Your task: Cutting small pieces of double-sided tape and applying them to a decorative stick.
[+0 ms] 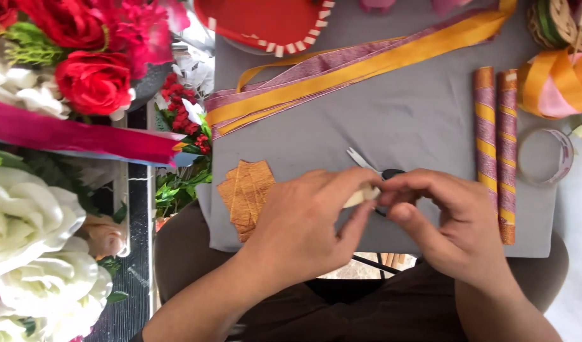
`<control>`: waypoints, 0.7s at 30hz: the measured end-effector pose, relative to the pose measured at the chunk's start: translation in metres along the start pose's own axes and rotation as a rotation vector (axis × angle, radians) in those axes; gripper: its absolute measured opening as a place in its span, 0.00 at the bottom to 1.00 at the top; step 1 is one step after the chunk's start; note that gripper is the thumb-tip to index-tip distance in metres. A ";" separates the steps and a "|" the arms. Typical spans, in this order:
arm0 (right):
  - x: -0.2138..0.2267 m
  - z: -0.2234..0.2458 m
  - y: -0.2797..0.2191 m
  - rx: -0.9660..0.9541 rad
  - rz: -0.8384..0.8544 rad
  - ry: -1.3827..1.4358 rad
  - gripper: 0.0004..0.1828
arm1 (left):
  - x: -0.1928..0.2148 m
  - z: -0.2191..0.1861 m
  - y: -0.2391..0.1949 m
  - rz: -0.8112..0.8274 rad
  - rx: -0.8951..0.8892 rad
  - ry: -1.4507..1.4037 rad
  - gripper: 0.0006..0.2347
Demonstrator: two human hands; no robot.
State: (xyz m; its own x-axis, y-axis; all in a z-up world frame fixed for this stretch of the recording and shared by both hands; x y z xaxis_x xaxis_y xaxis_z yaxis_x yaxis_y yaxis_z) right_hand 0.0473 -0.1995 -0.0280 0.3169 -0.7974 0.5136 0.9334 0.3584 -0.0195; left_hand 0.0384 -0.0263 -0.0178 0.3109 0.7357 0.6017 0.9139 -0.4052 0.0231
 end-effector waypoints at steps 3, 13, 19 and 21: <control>-0.003 -0.003 0.004 -0.029 -0.019 0.049 0.13 | -0.003 0.001 0.000 -0.130 -0.038 0.060 0.07; -0.010 -0.012 0.013 0.041 0.033 0.240 0.03 | -0.013 0.001 0.001 -0.122 -0.110 0.193 0.08; -0.013 -0.017 0.010 -0.014 0.089 0.426 0.05 | -0.008 -0.004 -0.002 -0.268 -0.168 0.235 0.03; -0.013 -0.019 0.009 -0.032 0.091 0.471 0.05 | -0.008 -0.006 -0.002 -0.292 -0.206 0.247 0.02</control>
State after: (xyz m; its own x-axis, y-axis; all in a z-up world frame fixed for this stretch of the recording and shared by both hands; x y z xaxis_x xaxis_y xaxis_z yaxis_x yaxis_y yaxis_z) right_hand 0.0551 -0.1945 -0.0513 0.4327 -0.8993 0.0638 0.9006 0.4279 -0.0764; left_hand 0.0325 -0.0339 -0.0180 -0.0477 0.6934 0.7189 0.8755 -0.3175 0.3643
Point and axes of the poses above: each hand's wrist, its own y-axis towards the middle knuckle, its own x-axis out of the back of the hand, z = x × y, the point moved 5 cm from there along y, towards the middle knuckle, and after that the axes turned 3 degrees about -x, right-handed, at the moved point
